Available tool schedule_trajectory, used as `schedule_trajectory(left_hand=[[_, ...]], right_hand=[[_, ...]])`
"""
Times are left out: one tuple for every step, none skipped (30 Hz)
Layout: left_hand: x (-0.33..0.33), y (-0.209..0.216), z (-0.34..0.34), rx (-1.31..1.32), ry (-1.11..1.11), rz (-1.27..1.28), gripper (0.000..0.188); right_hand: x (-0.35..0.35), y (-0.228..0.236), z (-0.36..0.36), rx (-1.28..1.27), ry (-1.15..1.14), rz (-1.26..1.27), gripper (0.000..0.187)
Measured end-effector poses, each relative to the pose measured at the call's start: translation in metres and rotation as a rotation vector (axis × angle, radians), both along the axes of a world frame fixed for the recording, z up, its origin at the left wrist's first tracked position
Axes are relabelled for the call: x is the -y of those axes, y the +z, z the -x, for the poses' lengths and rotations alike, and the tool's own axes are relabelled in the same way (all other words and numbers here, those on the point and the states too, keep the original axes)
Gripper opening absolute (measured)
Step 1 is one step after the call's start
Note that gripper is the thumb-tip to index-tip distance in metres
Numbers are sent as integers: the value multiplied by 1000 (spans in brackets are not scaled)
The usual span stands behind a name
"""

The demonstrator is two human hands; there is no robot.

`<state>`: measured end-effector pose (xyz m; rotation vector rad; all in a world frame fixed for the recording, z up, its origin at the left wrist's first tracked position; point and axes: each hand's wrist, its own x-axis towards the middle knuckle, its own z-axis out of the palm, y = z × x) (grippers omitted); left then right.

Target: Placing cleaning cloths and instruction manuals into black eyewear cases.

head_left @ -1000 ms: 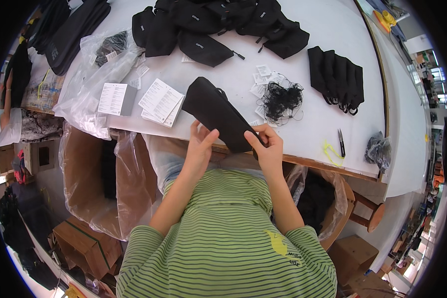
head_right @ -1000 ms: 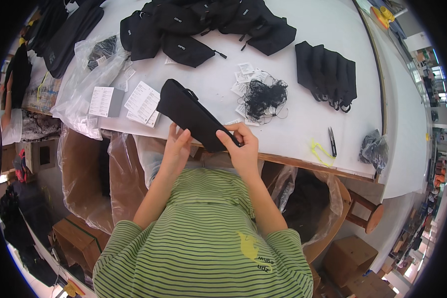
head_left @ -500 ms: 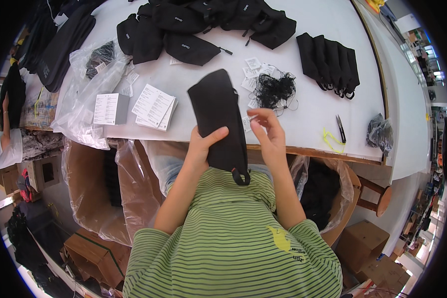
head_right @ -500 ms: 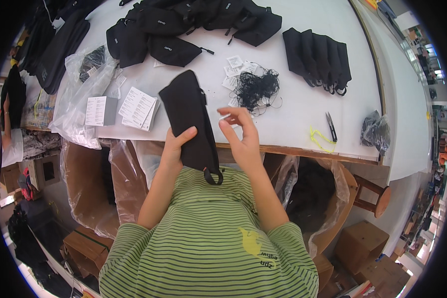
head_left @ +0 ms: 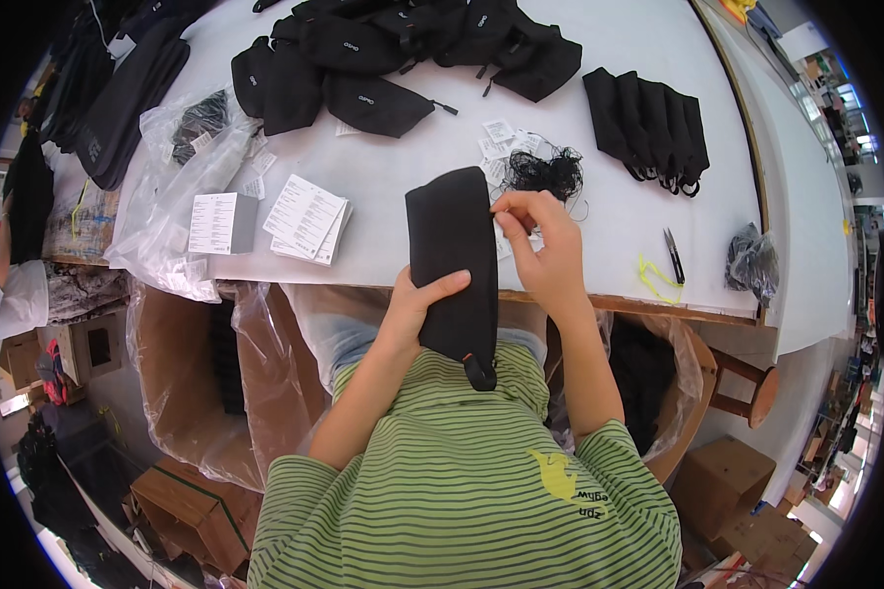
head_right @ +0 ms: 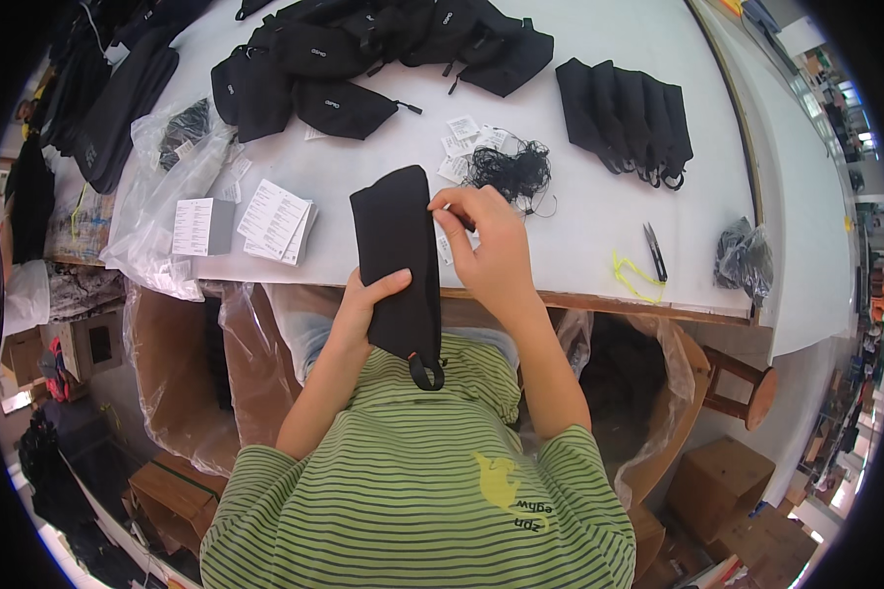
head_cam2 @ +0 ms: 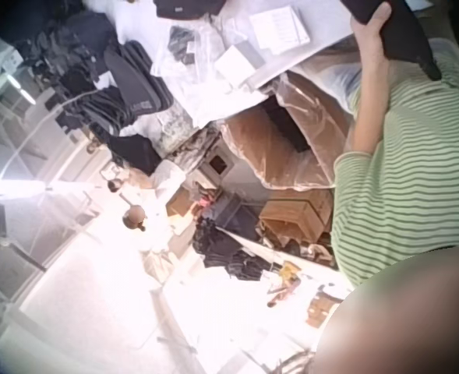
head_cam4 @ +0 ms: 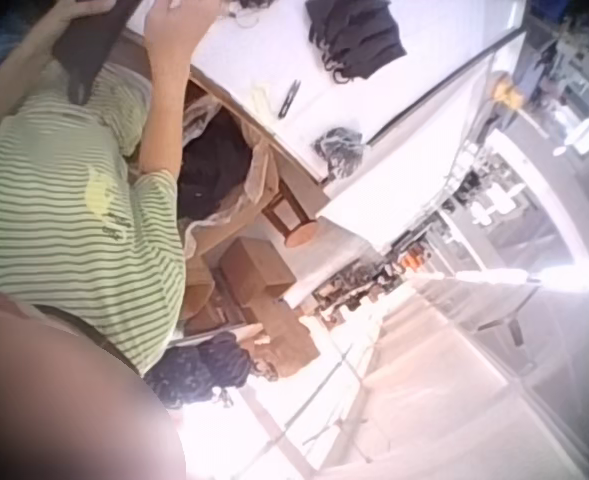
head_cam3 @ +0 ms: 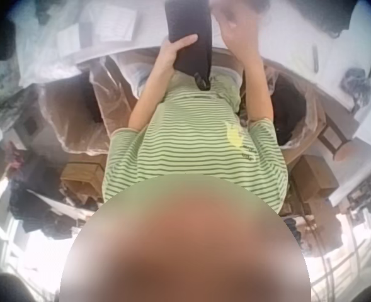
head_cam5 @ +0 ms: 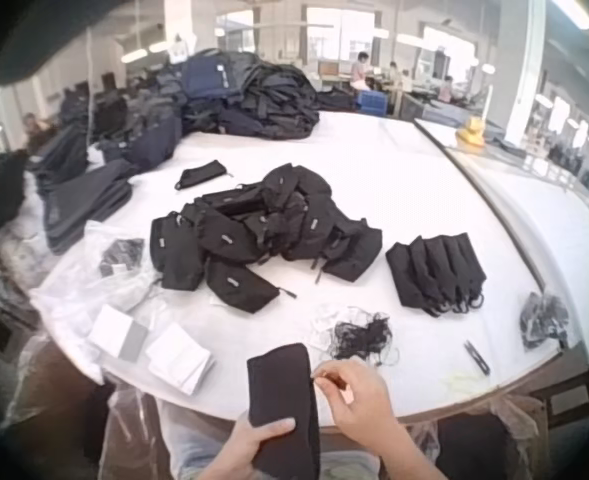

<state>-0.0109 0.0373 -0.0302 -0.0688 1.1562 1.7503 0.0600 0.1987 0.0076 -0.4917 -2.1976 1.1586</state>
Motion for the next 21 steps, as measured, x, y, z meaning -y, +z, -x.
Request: schedule_trajectory(left_hand=[[0,-1,1,42,55,17,45],[1,-2,3,45,54,17,45],[3,-3,8,86,55,-21,44],[4,-4,11,128,57,-58,43],[4,-3,13,116,61,-71,42],[3,-4,13,120,63,-68,42],[3,-5,12,141,80,-86,41],[3,-5,12,161,98,-104,40],[4,-7,14,163,101,-98,40],[7,-10,16,231,102,-117,39],[7,-11,18,299,100,-138,38],[7,-11,20,302,100,-136,38],[7,-12,22,288,111,-154,36],[8,-13,23,273,123,-173,35],[9,-13,24,307,121,-196,32],[9,-13,25,309,122,-193,32],[9,-13,26,305,122,-186,31],[10,-12,27,301,122,-180,31],[10,-12,27,302,124,-176,31],[9,-12,27,320,135,-183,31],[9,-12,27,338,146,-189,31]], right_hand=[[5,4,-1,3,66,-15,7],[11,7,-4,4,128,-37,8],[16,7,-8,2,145,-28,10],[19,8,-11,6,145,-26,10],[22,12,-15,38,199,-33,10],[24,15,-18,70,253,-39,10],[25,19,-21,144,281,-26,6],[25,23,-23,146,284,-22,6],[27,26,-24,157,315,-11,6],[29,27,-25,168,346,0,7],[30,27,-27,171,345,2,7],[33,27,-28,167,376,14,7],[35,27,-29,164,407,27,7],[36,27,-29,166,408,30,7],[37,29,-30,171,419,53,7],[38,30,-30,175,431,75,7],[38,31,-30,176,433,79,7],[38,31,-30,174,442,66,7],[38,31,-29,171,451,52,7],[38,33,-30,173,452,54,7],[38,34,-30,185,471,38,7]])
